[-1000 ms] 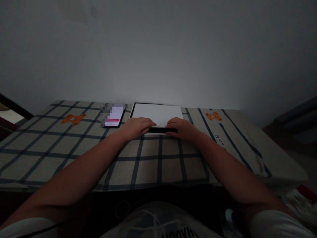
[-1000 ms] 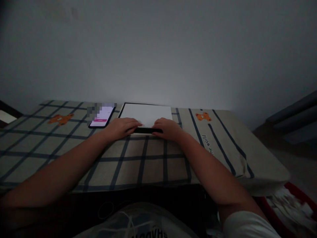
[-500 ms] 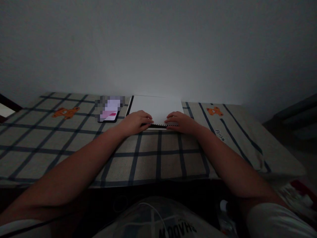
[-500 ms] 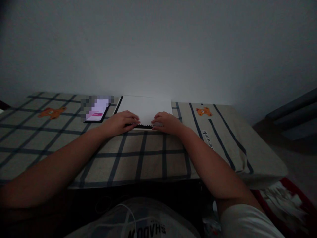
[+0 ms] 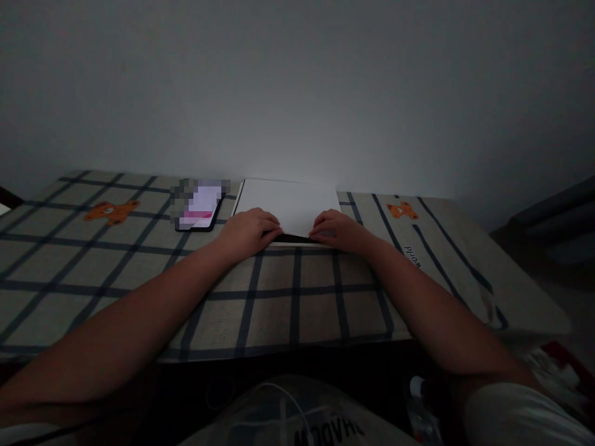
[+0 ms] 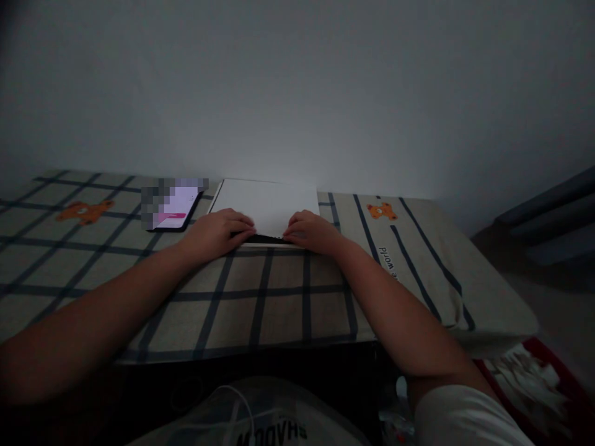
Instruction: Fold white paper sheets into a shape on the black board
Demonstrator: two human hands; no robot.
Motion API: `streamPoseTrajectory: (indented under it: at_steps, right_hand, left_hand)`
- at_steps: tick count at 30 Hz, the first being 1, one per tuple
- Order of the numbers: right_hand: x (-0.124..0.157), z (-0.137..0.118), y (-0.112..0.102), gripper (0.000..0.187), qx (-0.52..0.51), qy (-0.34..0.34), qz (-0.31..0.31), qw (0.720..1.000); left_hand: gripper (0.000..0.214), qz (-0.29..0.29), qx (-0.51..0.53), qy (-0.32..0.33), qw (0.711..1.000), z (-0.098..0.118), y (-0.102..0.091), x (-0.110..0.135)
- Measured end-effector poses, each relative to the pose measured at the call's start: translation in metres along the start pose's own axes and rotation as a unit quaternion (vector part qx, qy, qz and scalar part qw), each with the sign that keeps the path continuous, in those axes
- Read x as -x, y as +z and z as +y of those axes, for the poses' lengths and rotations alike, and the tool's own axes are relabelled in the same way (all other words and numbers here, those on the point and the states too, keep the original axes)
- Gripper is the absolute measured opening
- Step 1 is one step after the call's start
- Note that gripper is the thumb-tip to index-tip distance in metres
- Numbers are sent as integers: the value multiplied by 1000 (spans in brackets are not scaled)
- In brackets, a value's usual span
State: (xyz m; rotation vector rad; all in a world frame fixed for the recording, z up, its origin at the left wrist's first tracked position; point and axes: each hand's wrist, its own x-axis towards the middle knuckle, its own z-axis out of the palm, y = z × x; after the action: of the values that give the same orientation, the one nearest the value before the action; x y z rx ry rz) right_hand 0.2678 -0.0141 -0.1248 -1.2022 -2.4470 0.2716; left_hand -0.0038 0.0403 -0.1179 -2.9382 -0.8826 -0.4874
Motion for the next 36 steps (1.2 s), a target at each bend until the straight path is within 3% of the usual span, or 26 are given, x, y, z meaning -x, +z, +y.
streamPoseTrajectory:
  at_steps: [17,20,23,27,31,36]
  right_hand:
    - [-2,10,-2,23,-2,15,0,1000]
    - [-3,12,0,19,-11,32,3,999]
    - [-5,14,2,15,-19,48,5,999]
    - [-7,17,3,15,-41,48,-5,998]
    - [-8,20,5,14,-46,50,-3,998]
    - [-7,19,2,14,-45,50,-11,998]
  left_hand:
    - [32,12,-1,-134,991,-1,3,-1]
    - [26,23,-25,-95,995,4,1,-2]
    - [23,27,-61,8,998,23,0,-5]
    - [26,-42,-107,122,986,61,5,-14]
    - [25,-67,-163,93,980,87,16,-22]
    - [29,-47,-161,76,983,86,24,-22]
